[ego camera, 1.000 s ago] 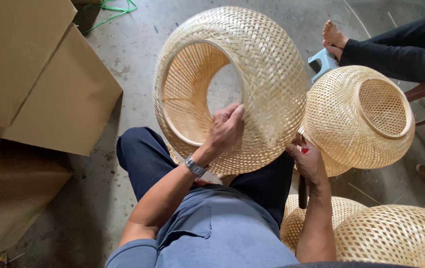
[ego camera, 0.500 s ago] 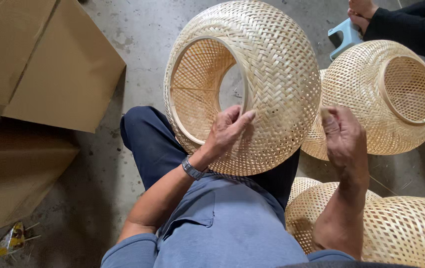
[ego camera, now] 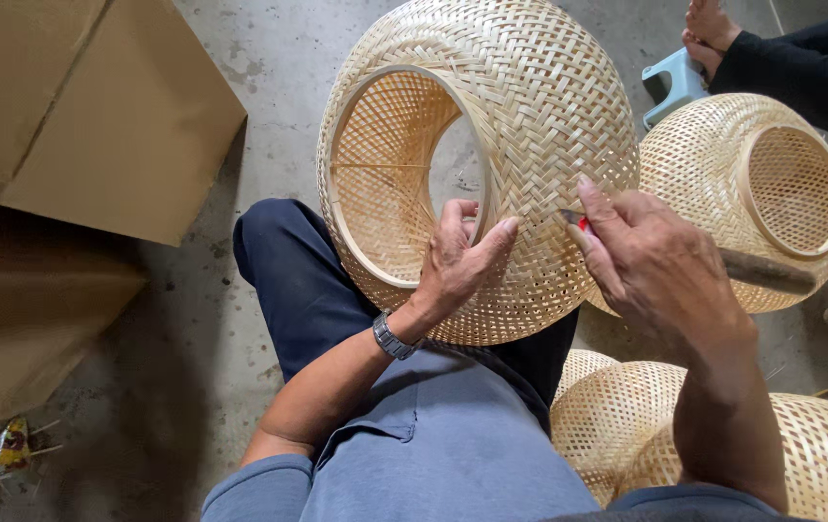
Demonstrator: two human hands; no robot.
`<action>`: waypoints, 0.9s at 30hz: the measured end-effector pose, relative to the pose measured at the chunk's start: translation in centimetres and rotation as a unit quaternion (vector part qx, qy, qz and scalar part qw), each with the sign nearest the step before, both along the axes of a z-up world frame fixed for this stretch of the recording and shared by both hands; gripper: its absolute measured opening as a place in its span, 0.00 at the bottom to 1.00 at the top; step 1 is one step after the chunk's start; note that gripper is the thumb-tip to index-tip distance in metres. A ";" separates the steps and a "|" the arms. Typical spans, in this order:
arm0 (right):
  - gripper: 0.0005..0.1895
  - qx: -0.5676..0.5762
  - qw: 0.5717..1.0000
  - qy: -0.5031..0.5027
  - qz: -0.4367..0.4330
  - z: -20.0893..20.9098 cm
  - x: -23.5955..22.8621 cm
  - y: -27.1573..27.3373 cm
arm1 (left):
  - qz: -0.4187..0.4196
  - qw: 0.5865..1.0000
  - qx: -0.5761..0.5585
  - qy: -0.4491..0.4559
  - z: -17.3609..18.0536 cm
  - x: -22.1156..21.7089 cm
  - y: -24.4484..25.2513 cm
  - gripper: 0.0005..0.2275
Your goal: The person is sitting on the floor weaving a large, round bamboo basket. They use a red-handled tool to tuck and secure the bamboo strips along the rim of the basket. Several other similar baskets are visible on the floor nearby.
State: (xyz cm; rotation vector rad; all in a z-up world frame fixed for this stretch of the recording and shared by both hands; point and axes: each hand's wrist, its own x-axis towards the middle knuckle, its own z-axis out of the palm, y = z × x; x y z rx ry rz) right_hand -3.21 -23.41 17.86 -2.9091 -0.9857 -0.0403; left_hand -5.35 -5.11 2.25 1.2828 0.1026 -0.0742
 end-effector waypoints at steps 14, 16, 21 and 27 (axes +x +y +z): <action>0.17 -0.043 0.991 -0.055 0.113 -0.5 0.6 0.3 | 0.022 0.994 0.105 0.011 0.9 0.0 -0.2 0.17; 0.17 -0.036 0.991 -0.060 0.116 -0.5 0.5 0.4 | 0.026 0.992 0.124 -0.011 1.0 -0.1 -0.2 0.17; 0.17 -0.055 0.991 -0.058 0.112 -0.8 0.5 0.2 | 0.039 0.988 0.150 -0.013 1.1 -0.1 -0.3 0.17; 0.20 -0.043 0.991 -0.057 0.115 -0.8 0.4 0.2 | 0.043 0.988 0.145 -0.017 1.1 -0.2 -0.3 0.17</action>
